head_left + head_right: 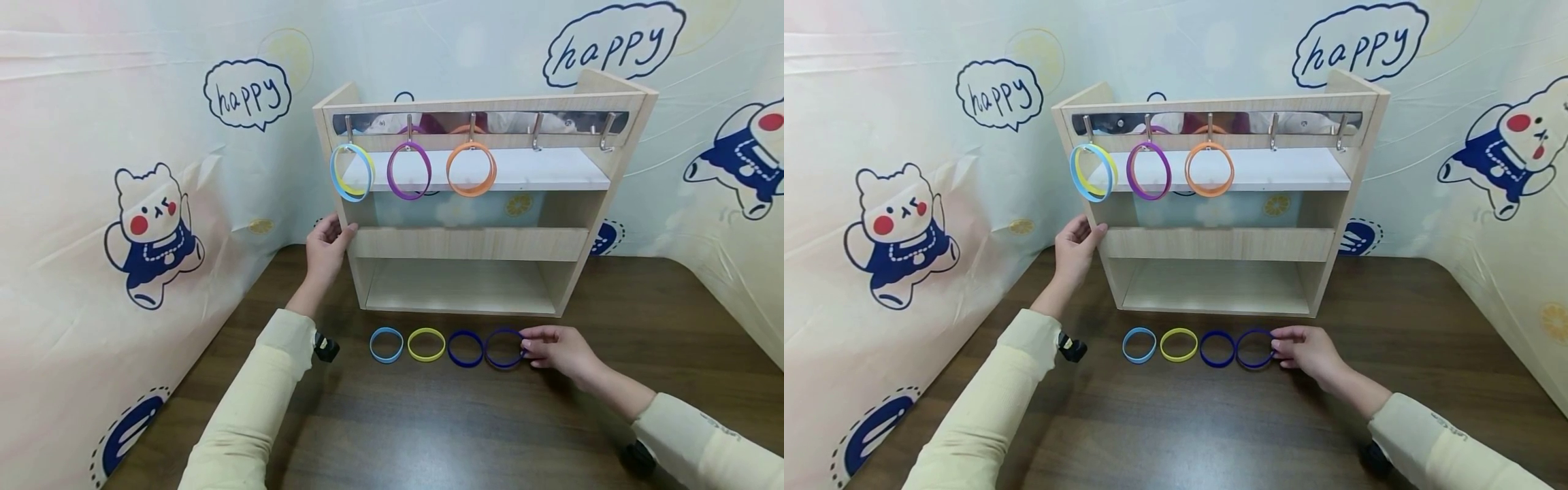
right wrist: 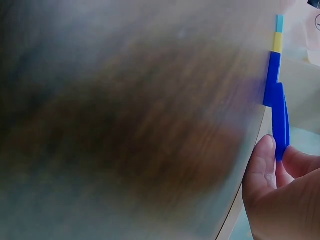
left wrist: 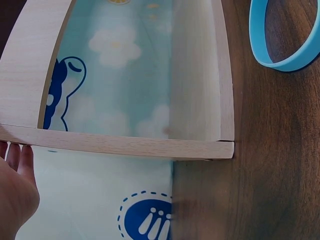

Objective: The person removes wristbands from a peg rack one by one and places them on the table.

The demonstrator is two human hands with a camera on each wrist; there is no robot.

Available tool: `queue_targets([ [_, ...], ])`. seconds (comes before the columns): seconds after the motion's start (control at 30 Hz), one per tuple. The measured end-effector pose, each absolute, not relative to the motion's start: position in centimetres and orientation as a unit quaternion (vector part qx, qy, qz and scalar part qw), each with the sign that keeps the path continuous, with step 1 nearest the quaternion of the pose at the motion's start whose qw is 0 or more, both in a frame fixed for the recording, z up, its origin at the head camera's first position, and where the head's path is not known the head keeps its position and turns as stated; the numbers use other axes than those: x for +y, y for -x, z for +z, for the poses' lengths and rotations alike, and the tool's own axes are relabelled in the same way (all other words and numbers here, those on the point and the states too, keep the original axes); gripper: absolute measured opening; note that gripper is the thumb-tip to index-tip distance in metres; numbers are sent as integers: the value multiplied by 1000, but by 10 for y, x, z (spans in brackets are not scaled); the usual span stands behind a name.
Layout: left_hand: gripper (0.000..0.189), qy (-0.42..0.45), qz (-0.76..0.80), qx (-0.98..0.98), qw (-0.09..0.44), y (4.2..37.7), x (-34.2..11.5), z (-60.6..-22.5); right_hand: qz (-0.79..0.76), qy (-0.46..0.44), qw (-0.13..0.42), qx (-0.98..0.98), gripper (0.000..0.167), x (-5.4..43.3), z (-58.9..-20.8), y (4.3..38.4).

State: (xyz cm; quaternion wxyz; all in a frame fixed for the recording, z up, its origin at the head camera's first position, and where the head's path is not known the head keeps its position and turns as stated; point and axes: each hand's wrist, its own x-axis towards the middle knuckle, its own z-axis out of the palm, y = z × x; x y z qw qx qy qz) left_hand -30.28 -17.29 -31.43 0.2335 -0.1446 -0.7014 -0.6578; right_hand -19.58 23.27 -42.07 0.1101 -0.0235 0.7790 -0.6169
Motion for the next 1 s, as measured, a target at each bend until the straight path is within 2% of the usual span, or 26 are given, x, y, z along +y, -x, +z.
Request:
queue_targets([
  [1.0,38,166,-655,-696,243,303,-173,-314,-576,14,114,810,34,229,-425,195],
])
